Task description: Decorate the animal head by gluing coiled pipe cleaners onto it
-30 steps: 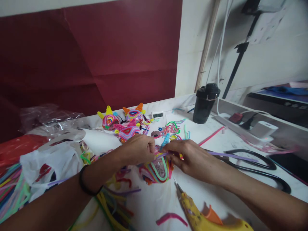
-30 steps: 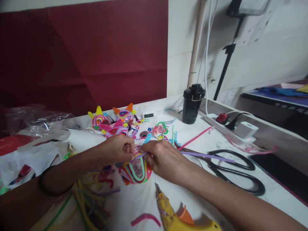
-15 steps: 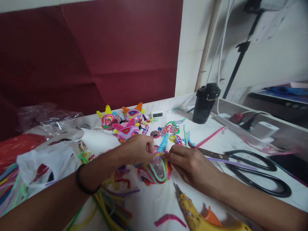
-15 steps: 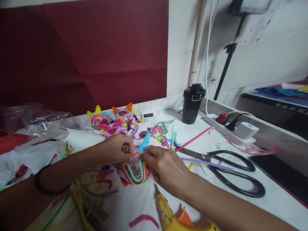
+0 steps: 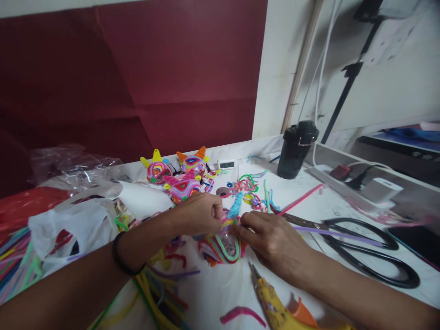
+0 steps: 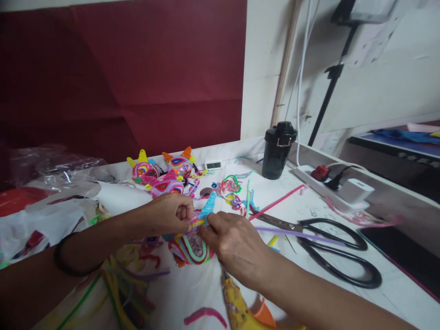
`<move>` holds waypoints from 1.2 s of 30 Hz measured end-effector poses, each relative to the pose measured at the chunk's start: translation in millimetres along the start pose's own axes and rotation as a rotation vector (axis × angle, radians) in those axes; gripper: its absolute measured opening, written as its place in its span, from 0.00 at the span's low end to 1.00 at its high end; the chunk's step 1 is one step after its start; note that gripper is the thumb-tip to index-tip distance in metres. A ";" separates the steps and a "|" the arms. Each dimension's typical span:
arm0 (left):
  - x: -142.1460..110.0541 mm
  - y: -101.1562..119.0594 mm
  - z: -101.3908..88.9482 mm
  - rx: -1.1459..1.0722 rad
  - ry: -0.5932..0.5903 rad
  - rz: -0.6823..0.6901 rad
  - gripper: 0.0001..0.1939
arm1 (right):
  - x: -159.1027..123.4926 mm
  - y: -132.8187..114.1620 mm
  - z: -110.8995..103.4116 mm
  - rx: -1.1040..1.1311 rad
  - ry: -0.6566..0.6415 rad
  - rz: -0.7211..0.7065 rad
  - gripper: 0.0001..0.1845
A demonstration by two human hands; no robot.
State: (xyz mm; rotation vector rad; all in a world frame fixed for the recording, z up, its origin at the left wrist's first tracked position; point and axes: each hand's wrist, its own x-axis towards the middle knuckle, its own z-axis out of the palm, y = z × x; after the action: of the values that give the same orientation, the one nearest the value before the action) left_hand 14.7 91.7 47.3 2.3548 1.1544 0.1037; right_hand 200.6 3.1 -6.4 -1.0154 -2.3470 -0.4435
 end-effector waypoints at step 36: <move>1.3 5.3 4.0 0.122 0.069 -0.041 0.09 | -4.5 0.6 -19.7 0.643 -0.230 0.497 0.10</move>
State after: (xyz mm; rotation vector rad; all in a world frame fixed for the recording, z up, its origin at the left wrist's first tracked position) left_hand 20.5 88.4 46.2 2.4487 1.2745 0.1039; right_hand 210.4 -8.6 6.7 -1.2910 -2.0769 0.6055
